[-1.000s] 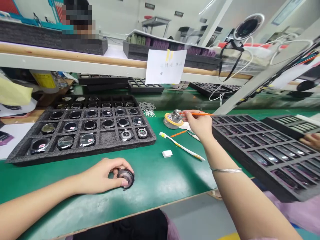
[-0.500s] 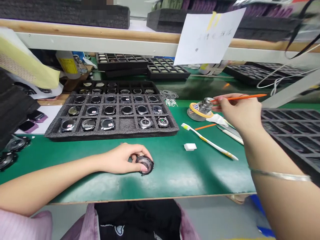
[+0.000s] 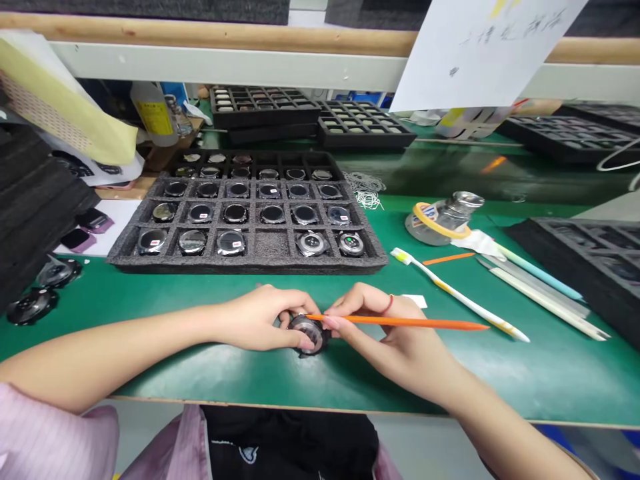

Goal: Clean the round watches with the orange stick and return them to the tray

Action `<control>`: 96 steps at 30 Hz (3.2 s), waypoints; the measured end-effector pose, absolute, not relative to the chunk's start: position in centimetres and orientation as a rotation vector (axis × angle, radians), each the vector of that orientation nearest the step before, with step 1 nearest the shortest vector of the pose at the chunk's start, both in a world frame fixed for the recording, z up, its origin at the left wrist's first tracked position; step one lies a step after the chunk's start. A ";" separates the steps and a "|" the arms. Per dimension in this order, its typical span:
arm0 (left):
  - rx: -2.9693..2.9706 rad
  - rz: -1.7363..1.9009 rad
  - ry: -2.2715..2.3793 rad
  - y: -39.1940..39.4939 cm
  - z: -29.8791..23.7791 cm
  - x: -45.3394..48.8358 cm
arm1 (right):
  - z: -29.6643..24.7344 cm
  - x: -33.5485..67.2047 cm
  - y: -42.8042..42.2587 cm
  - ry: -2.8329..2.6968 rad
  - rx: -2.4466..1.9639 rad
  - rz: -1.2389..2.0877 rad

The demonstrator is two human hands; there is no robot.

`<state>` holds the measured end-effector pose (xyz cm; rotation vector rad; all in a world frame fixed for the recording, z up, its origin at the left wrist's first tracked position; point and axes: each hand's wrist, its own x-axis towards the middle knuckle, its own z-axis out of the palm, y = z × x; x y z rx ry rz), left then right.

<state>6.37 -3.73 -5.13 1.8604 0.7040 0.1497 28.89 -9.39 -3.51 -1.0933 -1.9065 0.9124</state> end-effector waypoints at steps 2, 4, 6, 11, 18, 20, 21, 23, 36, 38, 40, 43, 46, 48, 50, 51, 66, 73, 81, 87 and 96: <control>1.864 0.150 0.704 -3.8 -5.1 6.3 | -3.2 29.0 -9.2 -1.957 -1.097 0.937; 1.862 0.161 0.694 -3.9 -5.1 6.3 | -3.0 29.1 -9.7 -1.980 -1.083 0.966; 1.850 0.167 0.692 -3.9 -5.1 6.3 | -3.0 29.3 -10.5 -1.955 -1.085 0.972; 1.831 0.149 0.706 -3.8 -4.9 6.5 | -3.6 29.2 -11.7 -1.859 -1.162 0.853; 1.839 0.155 0.706 -4.0 -4.4 6.6 | -4.9 28.5 -12.5 -1.778 -1.151 0.846; 1.848 0.150 0.708 -4.0 -4.3 6.6 | -5.6 28.5 -13.6 -1.705 -1.191 0.778; 1.852 0.144 0.707 -3.9 -4.3 6.6 | -6.0 28.4 -14.1 -1.665 -1.203 0.745; 1.859 0.137 0.704 -3.9 -4.3 6.7 | -6.8 28.1 -14.7 -1.594 -1.210 0.703; 1.904 0.152 0.715 -3.9 -4.2 6.7 | -8.9 27.0 -15.9 -1.478 -1.210 0.654; 1.920 0.159 0.721 -3.9 -4.2 6.7 | -8.9 26.6 -15.7 -1.460 -1.182 0.674; 1.925 0.161 0.720 -3.9 -4.2 6.8 | -8.8 26.3 -15.7 -1.448 -1.176 0.655; 1.932 0.155 0.714 -3.8 -4.2 6.8 | -8.8 26.1 -16.3 -1.430 -1.241 0.592; 1.938 0.151 0.717 -3.8 -4.2 6.8 | -8.8 25.6 -16.7 -1.380 -1.270 0.606; 1.937 0.165 0.718 -3.8 -4.2 6.8 | -8.9 25.3 -16.8 -1.353 -1.251 0.618; 1.934 0.175 0.717 -3.8 -4.2 6.9 | -8.9 25.1 -17.0 -1.363 -1.264 0.587; 1.931 0.174 0.715 -3.9 -4.2 6.9 | -8.9 25.1 -17.2 -1.376 -1.283 0.560; 1.824 0.254 0.776 -4.6 -5.0 6.3 | -8.5 25.1 -18.0 -1.396 -1.313 0.621; 2.048 0.374 0.582 -4.9 -4.5 6.1 | -7.2 27.1 -16.6 -1.185 -1.208 0.707; 1.661 0.190 0.747 -4.3 -4.3 6.4 | -8.5 26.4 -15.4 -1.406 -1.210 0.721; 1.617 0.179 0.762 -4.1 -4.7 6.3 | -8.0 26.4 -14.7 -1.487 -1.158 0.708; 1.576 0.154 0.776 -4.0 -4.6 6.4 | -9.1 25.2 -16.8 -1.423 -1.285 0.559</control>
